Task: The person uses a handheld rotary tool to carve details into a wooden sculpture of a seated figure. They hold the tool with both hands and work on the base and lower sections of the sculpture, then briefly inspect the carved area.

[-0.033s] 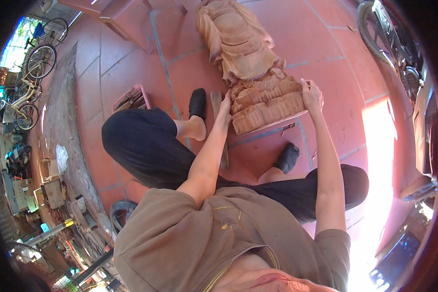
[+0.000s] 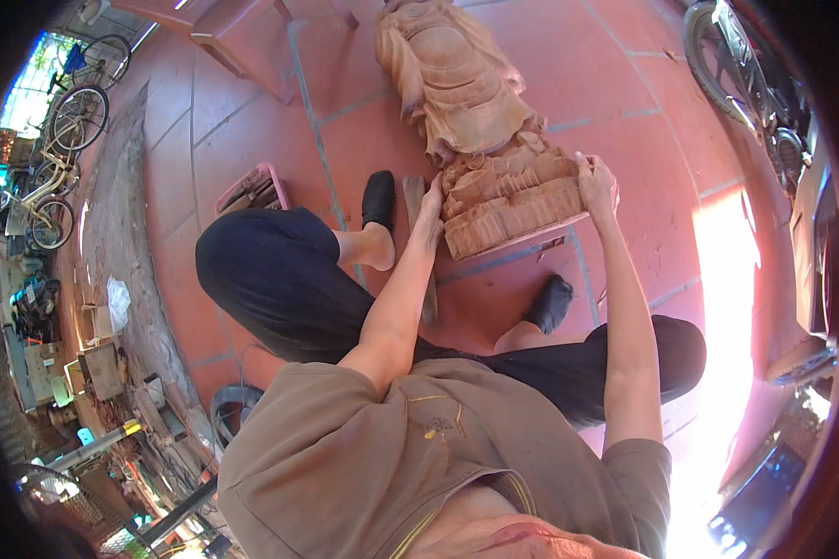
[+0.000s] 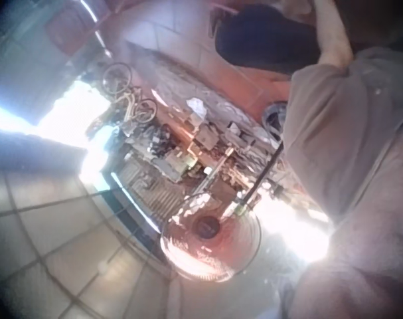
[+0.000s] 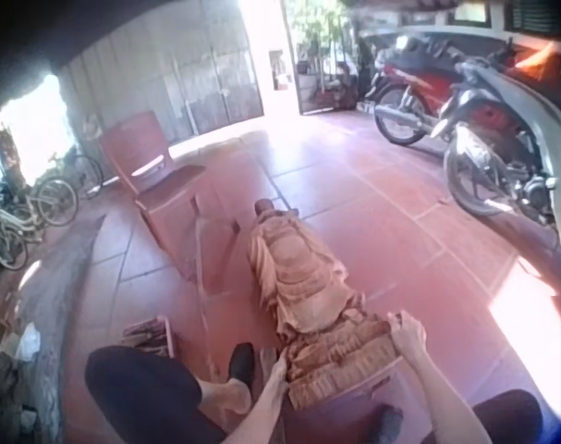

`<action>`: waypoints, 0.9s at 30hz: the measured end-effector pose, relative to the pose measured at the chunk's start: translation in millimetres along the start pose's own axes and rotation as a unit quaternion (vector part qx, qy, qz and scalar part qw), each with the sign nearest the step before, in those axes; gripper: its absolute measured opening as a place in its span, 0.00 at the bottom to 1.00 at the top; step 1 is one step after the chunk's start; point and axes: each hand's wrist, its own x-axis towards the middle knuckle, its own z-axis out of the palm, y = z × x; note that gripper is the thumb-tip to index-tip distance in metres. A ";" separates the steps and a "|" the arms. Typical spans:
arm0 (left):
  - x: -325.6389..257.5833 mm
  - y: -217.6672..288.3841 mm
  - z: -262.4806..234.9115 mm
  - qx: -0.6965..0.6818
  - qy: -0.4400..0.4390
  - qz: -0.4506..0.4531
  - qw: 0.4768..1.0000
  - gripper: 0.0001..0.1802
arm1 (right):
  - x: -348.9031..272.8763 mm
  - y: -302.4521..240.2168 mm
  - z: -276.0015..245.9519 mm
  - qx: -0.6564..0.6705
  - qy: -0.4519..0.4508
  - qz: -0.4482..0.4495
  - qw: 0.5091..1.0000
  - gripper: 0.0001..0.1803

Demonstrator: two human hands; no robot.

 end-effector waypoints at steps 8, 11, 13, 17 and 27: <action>-11.0 17.7 19.2 0.020 0.024 -0.010 0.999 0.29 | 6.3 -0.9 -1.3 -0.051 -0.018 -0.002 0.999 0.29; 1.0 12.9 11.7 0.020 0.012 0.000 1.000 0.29 | 10.8 2.6 0.1 -0.068 -0.023 -0.004 0.997 0.27; -5.2 13.9 17.5 0.032 0.036 -0.008 0.999 0.29 | 11.2 5.5 1.1 -0.076 -0.023 0.004 0.997 0.26; 21.6 4.3 4.4 0.007 0.000 -0.008 1.000 0.29 | 12.3 3.0 -0.6 -0.075 -0.017 0.001 0.997 0.23; 15.8 9.3 -2.3 0.060 0.014 0.000 0.998 0.28 | 0.4 5.2 6.6 -0.047 -0.014 0.013 0.999 0.21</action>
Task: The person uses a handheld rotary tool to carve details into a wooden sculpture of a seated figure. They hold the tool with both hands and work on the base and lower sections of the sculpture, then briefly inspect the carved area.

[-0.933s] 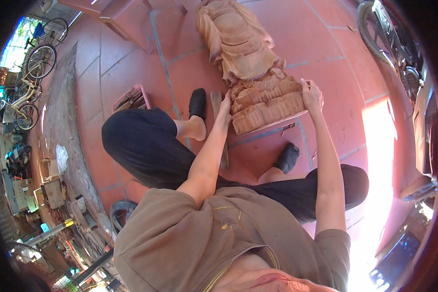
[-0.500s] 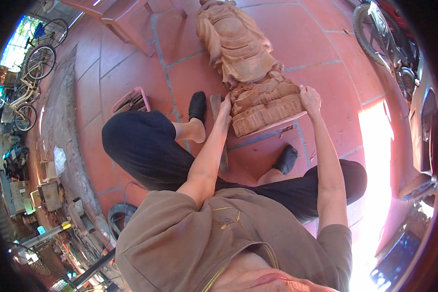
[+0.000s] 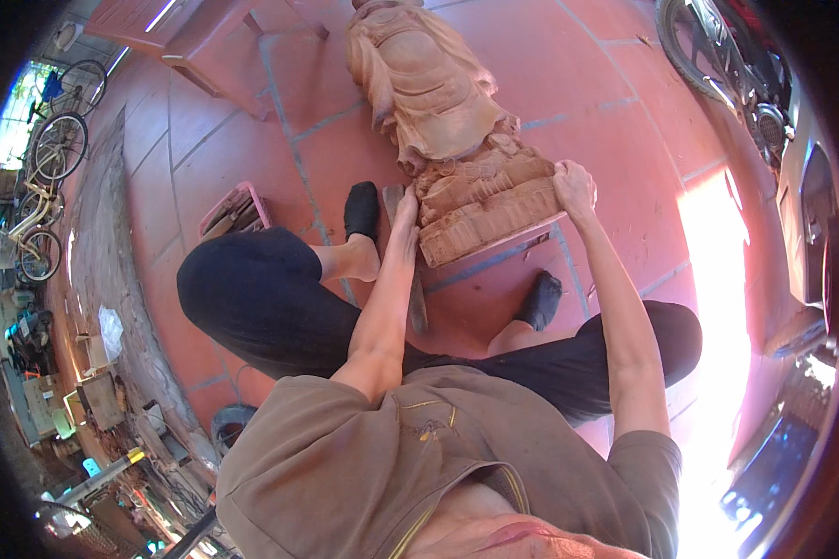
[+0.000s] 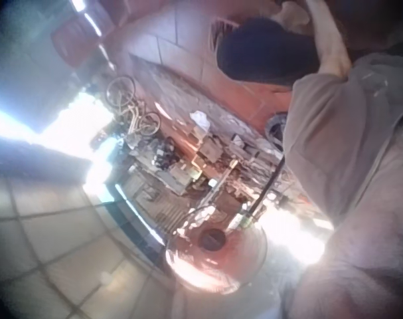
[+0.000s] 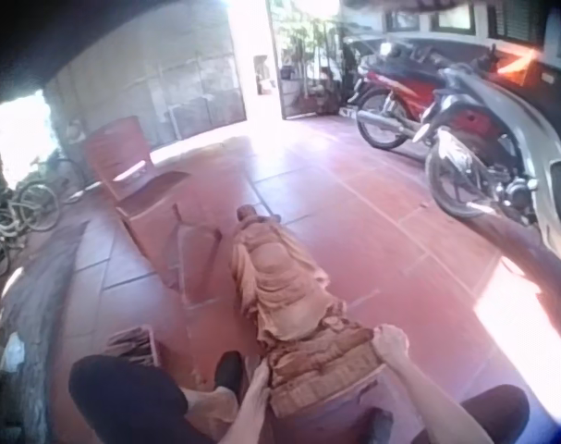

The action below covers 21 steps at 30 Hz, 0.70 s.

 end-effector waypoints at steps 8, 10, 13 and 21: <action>-17.7 10.9 15.5 0.015 0.016 -0.011 1.000 0.30 | -8.2 -4.0 -4.7 0.035 0.026 0.012 0.999 0.20; -12.8 12.8 10.6 0.031 0.020 -0.009 0.999 0.32 | -9.2 -9.4 -8.0 0.050 0.025 0.034 0.998 0.19; -24.1 20.1 19.8 0.091 0.044 -0.002 0.995 0.34 | -2.1 5.1 -3.3 0.065 0.033 0.050 0.996 0.19; 17.9 6.4 -22.7 0.138 0.069 0.005 0.988 0.36 | 5.8 4.4 -7.5 0.105 0.021 0.057 0.993 0.19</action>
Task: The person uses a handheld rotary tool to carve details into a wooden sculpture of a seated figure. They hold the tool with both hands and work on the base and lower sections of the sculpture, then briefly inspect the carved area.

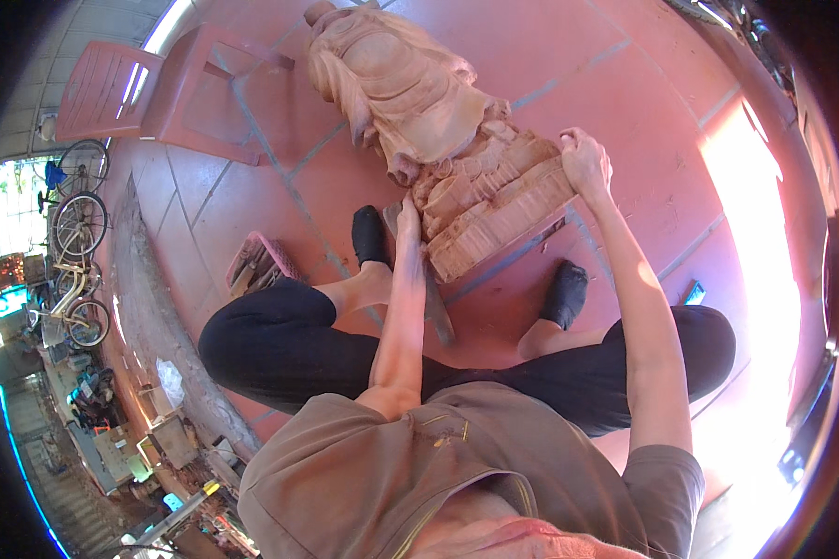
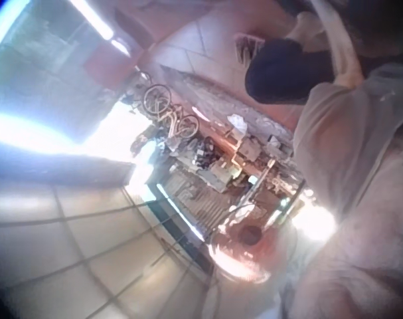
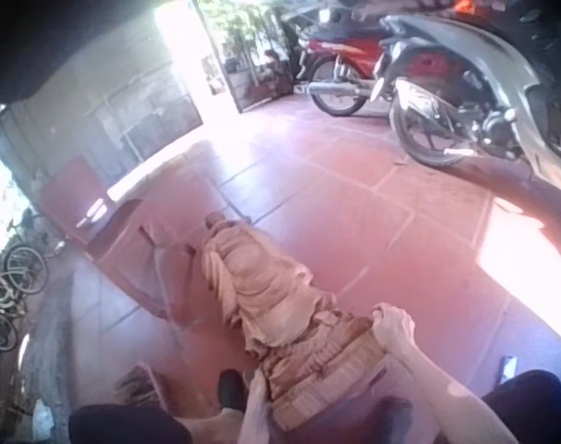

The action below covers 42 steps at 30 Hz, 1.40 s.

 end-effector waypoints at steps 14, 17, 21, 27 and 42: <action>-113.1 69.6 60.9 0.104 0.014 0.145 0.984 0.33 | 73.0 56.7 5.3 0.169 -0.082 0.020 0.982 0.18; -108.0 69.9 62.2 0.157 0.007 0.167 0.973 0.32 | 79.6 60.7 1.3 0.216 -0.090 0.017 0.972 0.18; -116.1 72.6 79.8 0.186 0.015 0.196 0.963 0.30 | 93.6 78.7 -3.8 0.261 -0.078 -0.008 0.962 0.16; -127.3 76.5 106.6 0.240 0.019 0.276 0.930 0.32 | 120.4 107.7 4.7 0.352 -0.042 -0.014 0.935 0.15; -158.0 102.5 131.6 0.356 0.093 0.315 0.875 0.33 | 89.0 73.2 -21.3 0.434 -0.043 -0.014 0.900 0.18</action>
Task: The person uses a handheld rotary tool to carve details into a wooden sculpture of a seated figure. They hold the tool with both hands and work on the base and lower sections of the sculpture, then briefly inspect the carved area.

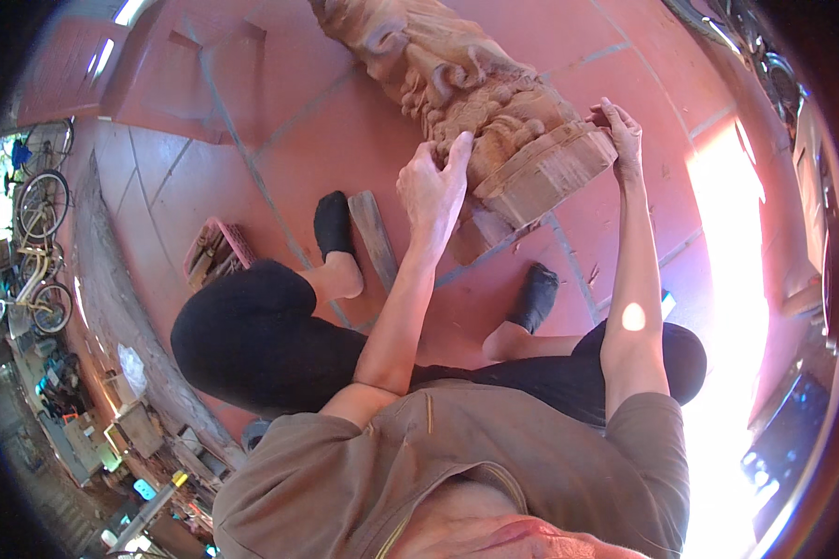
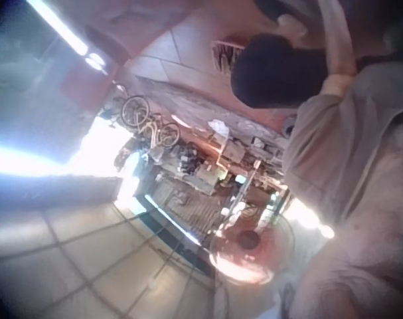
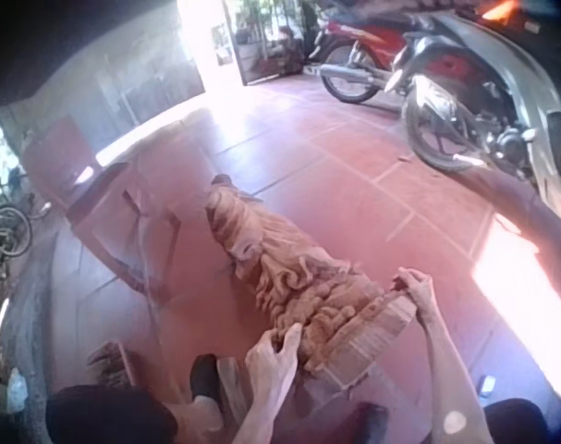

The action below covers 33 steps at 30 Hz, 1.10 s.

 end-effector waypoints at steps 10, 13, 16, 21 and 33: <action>2.4 -4.8 8.4 -0.102 0.011 0.042 0.994 0.27 | -50.2 -91.6 40.0 -0.055 -0.074 -0.144 0.985 0.26; 5.0 -13.9 10.0 -0.091 0.012 0.040 0.995 0.29 | -74.7 -90.4 58.8 -0.034 -0.059 -0.121 0.990 0.25; 5.5 -15.5 13.1 -0.093 0.016 0.040 0.995 0.30 | -91.8 -89.2 61.5 -0.036 -0.037 -0.139 0.989 0.29; 8.5 -20.3 15.5 -0.105 0.019 0.033 0.994 0.29 | -89.6 -84.1 58.5 -0.018 -0.031 -0.131 0.991 0.35; 4.7 -13.0 12.0 -0.098 0.015 0.063 0.993 0.27 | -69.5 -69.2 58.6 0.055 -0.016 -0.139 0.989 0.35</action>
